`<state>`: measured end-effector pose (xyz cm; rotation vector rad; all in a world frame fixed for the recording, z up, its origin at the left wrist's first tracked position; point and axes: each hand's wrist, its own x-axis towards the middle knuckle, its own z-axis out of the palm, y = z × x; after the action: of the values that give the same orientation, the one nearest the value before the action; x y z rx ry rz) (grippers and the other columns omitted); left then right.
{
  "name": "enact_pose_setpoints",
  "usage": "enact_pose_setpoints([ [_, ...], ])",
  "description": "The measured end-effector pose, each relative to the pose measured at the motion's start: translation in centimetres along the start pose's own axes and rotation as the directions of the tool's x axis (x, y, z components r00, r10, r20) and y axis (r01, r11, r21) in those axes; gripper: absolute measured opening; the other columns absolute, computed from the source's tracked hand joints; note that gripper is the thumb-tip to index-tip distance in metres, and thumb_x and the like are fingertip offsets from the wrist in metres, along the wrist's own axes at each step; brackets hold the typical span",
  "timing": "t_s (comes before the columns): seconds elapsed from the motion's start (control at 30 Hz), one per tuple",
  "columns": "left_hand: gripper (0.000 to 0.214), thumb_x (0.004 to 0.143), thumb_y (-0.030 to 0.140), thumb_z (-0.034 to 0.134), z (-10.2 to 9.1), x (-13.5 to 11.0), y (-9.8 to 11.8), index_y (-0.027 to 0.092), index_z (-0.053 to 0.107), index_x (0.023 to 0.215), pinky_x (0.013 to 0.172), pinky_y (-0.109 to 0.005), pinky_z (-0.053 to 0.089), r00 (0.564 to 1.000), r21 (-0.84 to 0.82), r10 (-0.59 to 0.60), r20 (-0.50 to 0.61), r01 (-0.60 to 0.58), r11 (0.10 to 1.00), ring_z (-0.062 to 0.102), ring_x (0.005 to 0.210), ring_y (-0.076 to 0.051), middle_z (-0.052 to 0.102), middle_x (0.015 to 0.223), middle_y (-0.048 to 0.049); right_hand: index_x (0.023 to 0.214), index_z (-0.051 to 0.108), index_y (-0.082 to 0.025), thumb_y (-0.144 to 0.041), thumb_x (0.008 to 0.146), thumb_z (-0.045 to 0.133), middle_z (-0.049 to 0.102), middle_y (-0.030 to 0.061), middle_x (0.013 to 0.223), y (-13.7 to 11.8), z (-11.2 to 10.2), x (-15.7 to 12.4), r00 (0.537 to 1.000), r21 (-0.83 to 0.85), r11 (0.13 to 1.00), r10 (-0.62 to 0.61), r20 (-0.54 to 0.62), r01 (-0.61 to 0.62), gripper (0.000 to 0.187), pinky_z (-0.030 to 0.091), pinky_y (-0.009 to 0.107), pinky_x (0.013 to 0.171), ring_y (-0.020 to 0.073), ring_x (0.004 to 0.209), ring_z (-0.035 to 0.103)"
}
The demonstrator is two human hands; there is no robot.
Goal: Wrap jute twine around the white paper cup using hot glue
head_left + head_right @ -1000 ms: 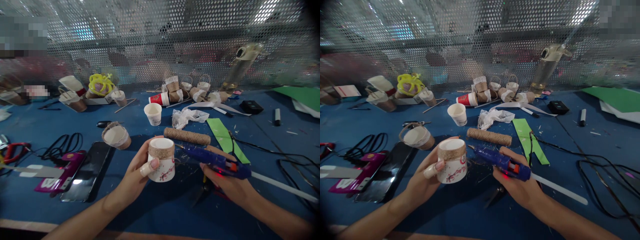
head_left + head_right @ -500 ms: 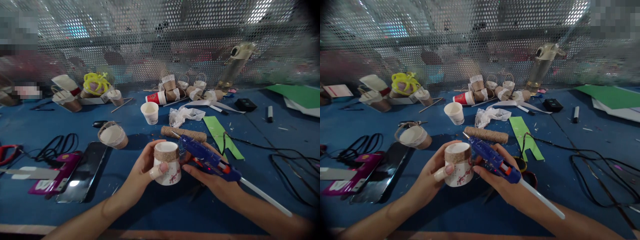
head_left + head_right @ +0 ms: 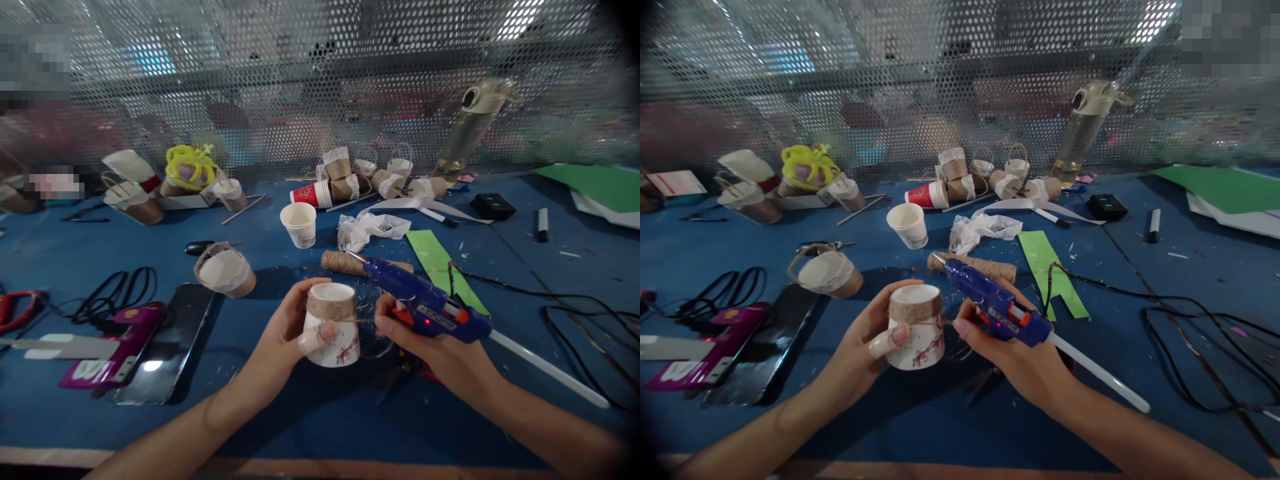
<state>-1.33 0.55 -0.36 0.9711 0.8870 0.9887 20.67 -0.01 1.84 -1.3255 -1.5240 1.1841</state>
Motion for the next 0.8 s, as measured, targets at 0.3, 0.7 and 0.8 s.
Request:
enact_pose_setpoints([
  [0.3,0.046,0.078,0.029,0.076,0.28,0.01,0.18,0.033,0.059,0.120,0.083,-0.027,0.050,0.998,-0.088,-0.055,0.022,0.057,0.995,0.061,0.101,-0.019,0.067,0.115,-0.0004,0.074,0.062,-0.023,-0.024,0.084,0.067,0.063,-0.0049,0.076,0.22,0.15,0.41,0.998,0.110,0.992,0.053,0.027,-0.056,0.011,0.050,0.021,0.076,0.0111,0.076,0.061],
  [0.7,0.047,0.074,0.029,0.078,0.79,-0.25,0.24,0.027,0.062,0.118,0.074,-0.025,0.053,0.990,-0.194,-0.135,0.051,0.142,0.971,0.065,0.088,-0.018,0.070,0.107,-0.0037,0.080,0.063,-0.022,-0.029,0.081,0.069,0.065,-0.0039,0.079,0.40,0.58,0.18,0.996,0.084,0.993,0.082,-0.036,-0.078,0.009,0.055,0.022,0.076,0.0124,0.077,0.065],
  [0.8,0.045,0.075,0.028,0.078,0.77,-0.29,0.25,0.027,0.063,0.118,0.075,-0.027,0.054,0.988,-0.220,-0.144,0.062,0.154,0.963,0.066,0.090,-0.019,0.070,0.108,-0.0043,0.083,0.064,-0.023,-0.029,0.080,0.070,0.067,-0.0036,0.083,0.48,0.57,0.07,0.995,0.067,0.995,0.079,-0.057,-0.075,0.009,0.056,0.024,0.079,0.0133,0.080,0.066],
])
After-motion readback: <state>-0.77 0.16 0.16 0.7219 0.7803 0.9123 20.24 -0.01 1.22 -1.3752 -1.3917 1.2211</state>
